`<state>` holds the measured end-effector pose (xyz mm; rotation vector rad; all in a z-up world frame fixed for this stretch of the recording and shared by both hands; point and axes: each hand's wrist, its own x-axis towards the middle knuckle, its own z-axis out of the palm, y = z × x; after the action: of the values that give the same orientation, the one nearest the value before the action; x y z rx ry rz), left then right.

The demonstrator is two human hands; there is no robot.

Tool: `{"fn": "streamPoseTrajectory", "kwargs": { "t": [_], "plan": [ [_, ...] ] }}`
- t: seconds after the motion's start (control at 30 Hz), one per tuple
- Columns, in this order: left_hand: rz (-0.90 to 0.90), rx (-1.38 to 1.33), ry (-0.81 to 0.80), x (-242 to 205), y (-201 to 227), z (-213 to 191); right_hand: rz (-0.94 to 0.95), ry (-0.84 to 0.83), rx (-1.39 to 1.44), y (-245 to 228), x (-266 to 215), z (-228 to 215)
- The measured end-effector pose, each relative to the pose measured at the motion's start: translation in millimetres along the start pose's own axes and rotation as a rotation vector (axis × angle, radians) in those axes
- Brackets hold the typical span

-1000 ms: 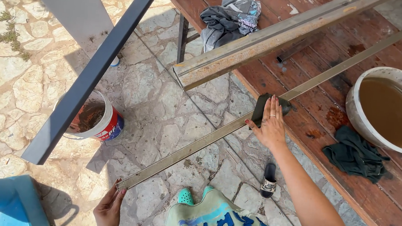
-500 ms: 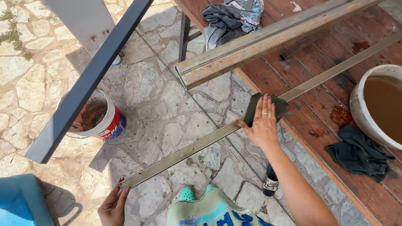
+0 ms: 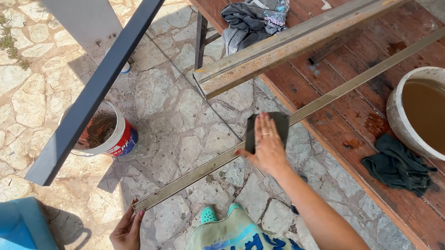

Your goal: Manually sanding a long metal bar using wet sandpaper on a wooden workbench.

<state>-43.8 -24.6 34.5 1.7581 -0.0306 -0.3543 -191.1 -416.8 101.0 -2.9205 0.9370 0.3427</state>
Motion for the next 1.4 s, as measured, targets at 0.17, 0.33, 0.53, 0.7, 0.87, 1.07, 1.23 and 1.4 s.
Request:
{"fn": "streamPoseTrajectory", "kwargs": {
  "t": [0.17,0.33,0.53,0.7,0.87,1.07,1.23,1.4],
  "plan": [
    [-0.027,-0.051,-0.015,0.4,-2.2,-1.5,-0.405,0.131,-0.135,-73.5,-51.3,24.2],
    [-0.023,-0.007,0.009,-3.6,-13.1,-3.8,0.091,0.032,0.009,86.1,-7.6,27.0],
    [-0.041,-0.034,-0.005,-1.7,-7.7,-0.6,-0.193,-0.155,-0.051,-101.1,-52.1,16.0],
    [-0.06,-0.055,0.0,-0.6,-8.1,-0.2,-0.464,-0.076,-0.067,-85.8,-48.9,22.0],
    [-0.055,-0.048,-0.029,-0.5,-7.4,-3.0,0.13,0.084,0.096,116.2,22.2,20.2],
    [-0.071,0.028,-0.028,3.1,-7.7,-6.1,0.059,0.088,0.01,15.5,0.9,26.3],
    [-0.04,0.026,-0.035,3.3,-8.2,-7.9,-0.47,0.518,-0.213,-132.3,-55.2,57.1],
    [0.038,-0.037,-0.028,3.0,-11.9,-8.6,-0.521,0.473,-0.289,-72.0,-31.1,60.4]
  ]
}}
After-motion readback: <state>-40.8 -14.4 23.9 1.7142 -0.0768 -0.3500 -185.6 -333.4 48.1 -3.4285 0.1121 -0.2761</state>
